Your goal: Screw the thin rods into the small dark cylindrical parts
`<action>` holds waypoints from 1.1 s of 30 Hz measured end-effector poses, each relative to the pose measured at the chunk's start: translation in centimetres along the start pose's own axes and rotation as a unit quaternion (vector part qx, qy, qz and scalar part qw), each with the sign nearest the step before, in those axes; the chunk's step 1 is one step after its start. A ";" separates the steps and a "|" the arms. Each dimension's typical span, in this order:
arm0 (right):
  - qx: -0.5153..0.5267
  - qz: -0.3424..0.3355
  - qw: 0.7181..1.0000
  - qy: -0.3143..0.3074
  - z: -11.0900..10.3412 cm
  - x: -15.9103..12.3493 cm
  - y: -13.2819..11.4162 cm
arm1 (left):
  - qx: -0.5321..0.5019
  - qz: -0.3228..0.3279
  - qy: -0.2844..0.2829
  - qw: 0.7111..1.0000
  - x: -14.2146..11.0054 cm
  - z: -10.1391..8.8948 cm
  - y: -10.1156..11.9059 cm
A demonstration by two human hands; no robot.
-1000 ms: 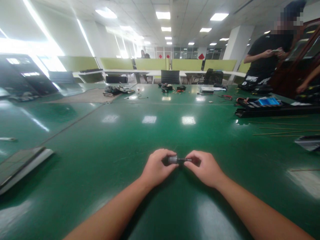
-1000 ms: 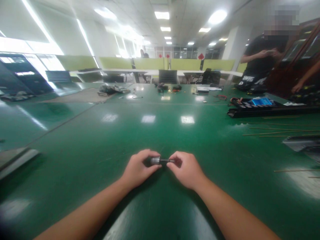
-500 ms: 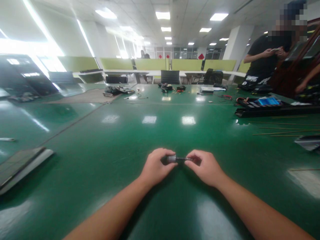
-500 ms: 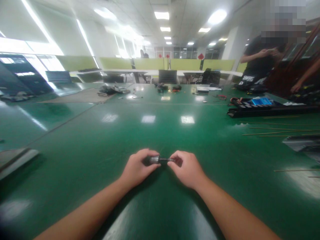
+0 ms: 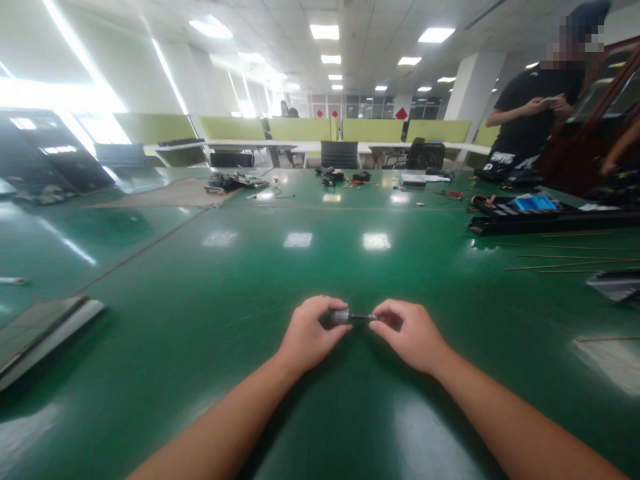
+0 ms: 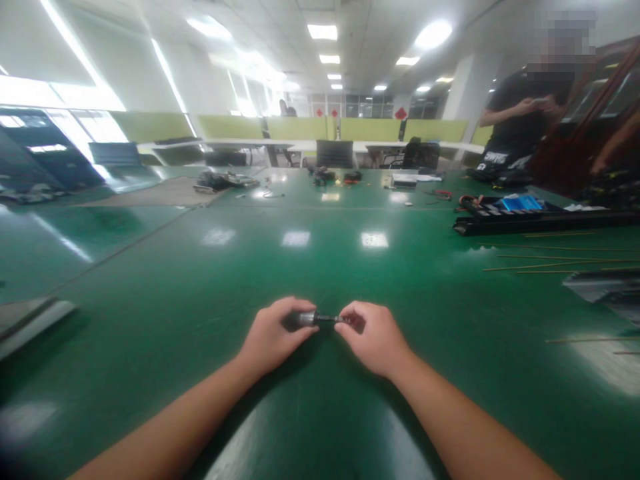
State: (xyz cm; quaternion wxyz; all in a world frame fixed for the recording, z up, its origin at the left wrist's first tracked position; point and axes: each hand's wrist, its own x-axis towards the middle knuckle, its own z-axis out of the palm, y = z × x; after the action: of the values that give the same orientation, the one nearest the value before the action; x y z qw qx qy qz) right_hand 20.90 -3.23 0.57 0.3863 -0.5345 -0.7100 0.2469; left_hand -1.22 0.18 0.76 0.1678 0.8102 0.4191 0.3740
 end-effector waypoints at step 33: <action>-0.005 0.003 1.000 -0.001 -0.2 0.1 0.0 | -0.028 -0.032 0.011 0.999 0.0 0.0 -0.3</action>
State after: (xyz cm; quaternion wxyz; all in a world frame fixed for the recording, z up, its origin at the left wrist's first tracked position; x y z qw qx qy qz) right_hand 21.07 -3.14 0.75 0.3823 -0.5382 -0.7101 0.2449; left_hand -1.39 0.36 0.62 0.1976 0.7871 0.4357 0.3894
